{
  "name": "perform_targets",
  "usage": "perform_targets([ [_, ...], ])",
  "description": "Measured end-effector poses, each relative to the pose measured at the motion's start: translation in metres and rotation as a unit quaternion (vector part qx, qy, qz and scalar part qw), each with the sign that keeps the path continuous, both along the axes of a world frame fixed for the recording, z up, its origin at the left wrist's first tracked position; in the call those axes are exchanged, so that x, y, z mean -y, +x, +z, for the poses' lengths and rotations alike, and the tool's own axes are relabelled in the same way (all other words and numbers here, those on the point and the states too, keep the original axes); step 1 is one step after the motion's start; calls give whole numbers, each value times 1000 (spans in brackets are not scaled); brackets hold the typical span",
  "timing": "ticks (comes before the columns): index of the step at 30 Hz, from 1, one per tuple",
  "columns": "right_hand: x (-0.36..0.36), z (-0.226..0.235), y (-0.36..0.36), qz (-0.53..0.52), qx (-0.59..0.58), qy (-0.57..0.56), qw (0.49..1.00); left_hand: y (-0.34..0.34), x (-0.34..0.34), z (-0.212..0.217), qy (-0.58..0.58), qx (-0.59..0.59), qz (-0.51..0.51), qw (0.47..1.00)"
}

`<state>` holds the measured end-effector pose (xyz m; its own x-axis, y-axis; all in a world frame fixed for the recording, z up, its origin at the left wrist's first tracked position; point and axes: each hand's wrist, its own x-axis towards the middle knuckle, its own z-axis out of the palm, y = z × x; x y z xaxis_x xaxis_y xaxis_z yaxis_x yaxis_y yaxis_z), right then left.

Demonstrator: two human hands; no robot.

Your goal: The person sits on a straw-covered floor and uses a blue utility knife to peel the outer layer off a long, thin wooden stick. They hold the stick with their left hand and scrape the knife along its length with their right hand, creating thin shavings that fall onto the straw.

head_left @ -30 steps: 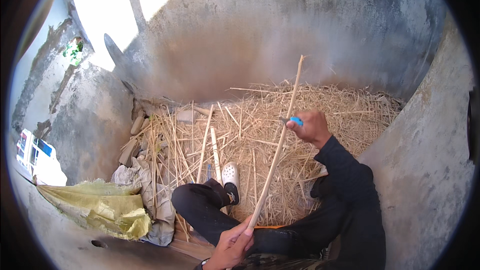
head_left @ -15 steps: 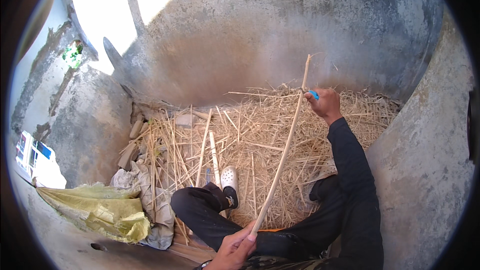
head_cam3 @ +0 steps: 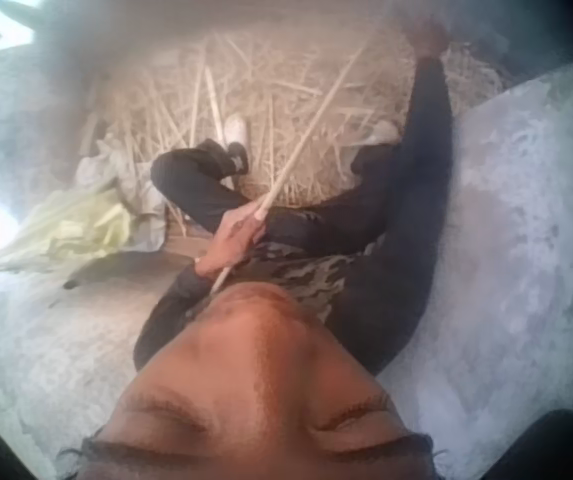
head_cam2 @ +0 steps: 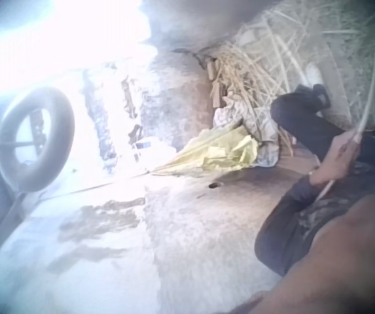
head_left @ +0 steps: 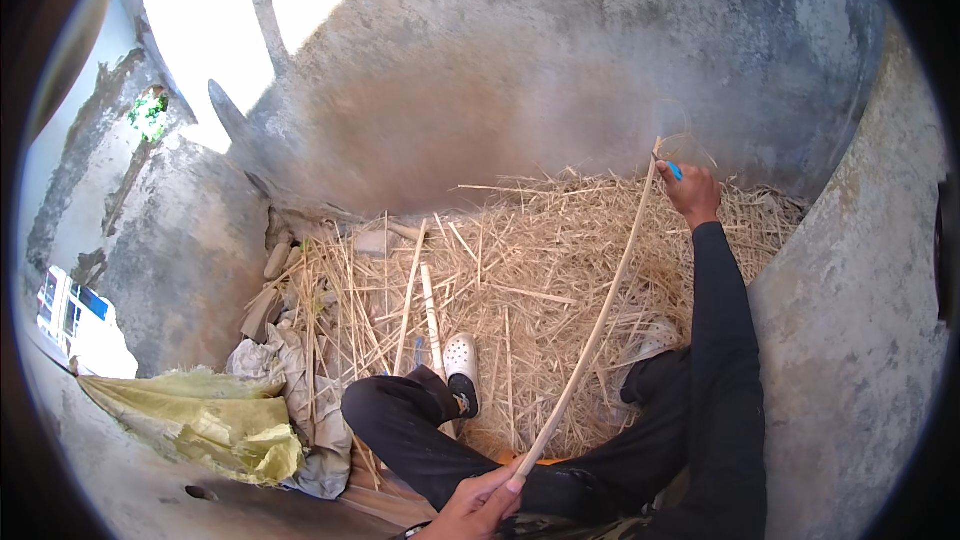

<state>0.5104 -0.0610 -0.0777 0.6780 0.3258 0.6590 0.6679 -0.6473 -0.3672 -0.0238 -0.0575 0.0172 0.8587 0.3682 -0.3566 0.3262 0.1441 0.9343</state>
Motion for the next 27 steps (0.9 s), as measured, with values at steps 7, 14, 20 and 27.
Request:
perform_targets([
  [7,-9,1,3,167,-464,52,868,12,-19,-12,-260,10,36,965],
  [14,-16,19,-104,327,-339,92,877,11,-39,-14,-251,68,121,958],
  [20,-5,28,-246,452,-121,-59,882,12,-51,-12,-216,93,122,964],
  [27,-23,16,-235,381,-95,-42,919,9,-46,-10,-289,92,121,945],
])
